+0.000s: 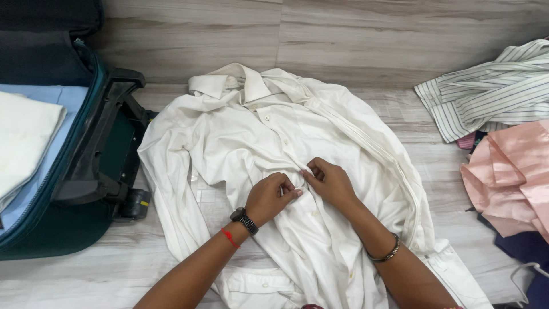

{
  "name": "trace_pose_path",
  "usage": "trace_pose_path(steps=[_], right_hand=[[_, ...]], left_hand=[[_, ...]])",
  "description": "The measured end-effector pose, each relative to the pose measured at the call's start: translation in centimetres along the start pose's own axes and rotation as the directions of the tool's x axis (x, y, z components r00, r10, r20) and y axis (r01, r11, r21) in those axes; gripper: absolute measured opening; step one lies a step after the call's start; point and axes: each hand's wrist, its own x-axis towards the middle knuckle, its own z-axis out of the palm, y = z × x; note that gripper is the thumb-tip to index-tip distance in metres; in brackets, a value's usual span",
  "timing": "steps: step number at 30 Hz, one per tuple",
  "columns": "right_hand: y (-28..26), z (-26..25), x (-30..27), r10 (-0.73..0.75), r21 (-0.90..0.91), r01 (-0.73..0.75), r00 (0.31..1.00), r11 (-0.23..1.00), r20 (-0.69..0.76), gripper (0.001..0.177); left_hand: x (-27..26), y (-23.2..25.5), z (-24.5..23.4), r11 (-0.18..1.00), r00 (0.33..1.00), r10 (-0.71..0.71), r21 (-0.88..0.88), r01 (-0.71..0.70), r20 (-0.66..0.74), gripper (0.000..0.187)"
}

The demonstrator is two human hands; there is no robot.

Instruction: The person lays a white shirt on the floor, buttons it up, and then folds it neatly. The folded shirt is then placed into an open suitcase.

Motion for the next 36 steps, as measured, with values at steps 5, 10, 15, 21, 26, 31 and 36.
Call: trace_pose_path(steps=[5,10,15,21,26,31,36], right_hand=[[1.2,-2.4,0.4,-0.026,0.162,0.025,1.0,0.987,0.006,0.027],[2.2,-3.0,0.8,0.011,0.117,-0.035,0.98,0.992,0.2,0.026],[1.9,-3.1,0.4,-0.03,0.063,0.009,0.943,0.998,0.332,0.028],[-0.3,-6.1,-2.3,0.183,-0.274,-0.1,0.938,0.957,0.295,0.03],[1.0,-7.2,-4.3,0.155,-0.178,-0.093,0.912,0.98,0.381,0.026],[2.5,-6.5,-4.4,0.238,-0.075,-0.227,0.884,0.971,0.402,0.027],[3.0,-7.3,-5.0,0.115,0.159,-0.25,0.807,0.955,0.579,0.023]], left_hand=[[-2.2,2.5,0.6,0.833,0.831,0.512,0.363,-0.417,-0.219,0.02],[-3.4,3.2,1.8,0.825,0.874,0.471,0.412,-0.387,-0.121,0.015],[-4.4,3.7,2.7,0.866,0.884,0.451,0.301,-0.4,-0.121,0.018],[-3.1,2.9,2.4,0.996,0.994,-0.068,-0.051,0.072,0.081,0.029],[-3.1,2.6,2.9,0.98,0.995,-0.056,-0.184,0.072,0.088,0.029],[-3.4,2.8,3.1,0.976,0.993,-0.047,-0.208,0.069,0.111,0.029],[-3.1,2.9,3.0,0.969,0.966,-0.158,-0.154,0.192,0.206,0.03]])
